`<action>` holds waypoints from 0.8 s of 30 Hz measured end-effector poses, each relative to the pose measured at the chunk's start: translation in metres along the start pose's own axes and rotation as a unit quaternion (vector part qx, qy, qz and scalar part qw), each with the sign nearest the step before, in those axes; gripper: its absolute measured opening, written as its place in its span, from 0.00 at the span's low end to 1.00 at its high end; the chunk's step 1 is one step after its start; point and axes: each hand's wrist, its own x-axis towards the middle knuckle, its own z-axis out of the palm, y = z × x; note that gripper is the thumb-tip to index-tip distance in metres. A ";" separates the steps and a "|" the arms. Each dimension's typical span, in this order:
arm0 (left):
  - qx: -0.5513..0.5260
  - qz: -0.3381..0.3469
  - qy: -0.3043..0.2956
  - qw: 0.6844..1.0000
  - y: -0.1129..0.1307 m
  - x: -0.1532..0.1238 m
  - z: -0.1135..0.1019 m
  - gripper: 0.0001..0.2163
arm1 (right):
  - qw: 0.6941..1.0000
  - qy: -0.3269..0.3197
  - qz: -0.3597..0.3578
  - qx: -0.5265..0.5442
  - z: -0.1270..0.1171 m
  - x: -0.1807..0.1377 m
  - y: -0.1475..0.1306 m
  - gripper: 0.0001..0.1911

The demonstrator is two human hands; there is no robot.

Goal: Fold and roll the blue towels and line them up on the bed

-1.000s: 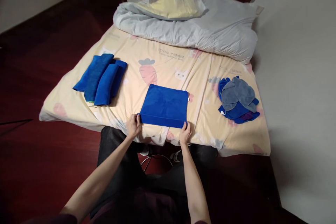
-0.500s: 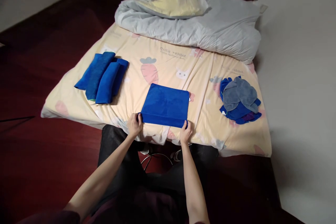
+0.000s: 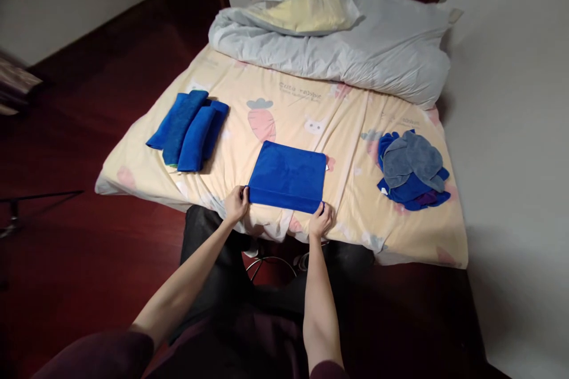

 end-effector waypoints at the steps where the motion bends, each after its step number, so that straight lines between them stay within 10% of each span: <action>1: 0.001 -0.004 -0.007 1.000 0.000 0.002 -0.002 0.19 | 1.000 0.002 -0.001 -0.008 -0.001 0.000 -0.002 0.25; 9: -0.012 0.063 -0.106 0.992 -0.020 0.026 -0.021 0.17 | 1.000 -0.020 0.000 -0.017 -0.002 0.003 -0.006 0.26; 24: -0.109 0.001 -0.052 0.993 -0.029 0.021 -0.012 0.16 | 0.999 -0.021 -0.007 -0.034 0.001 0.001 -0.003 0.24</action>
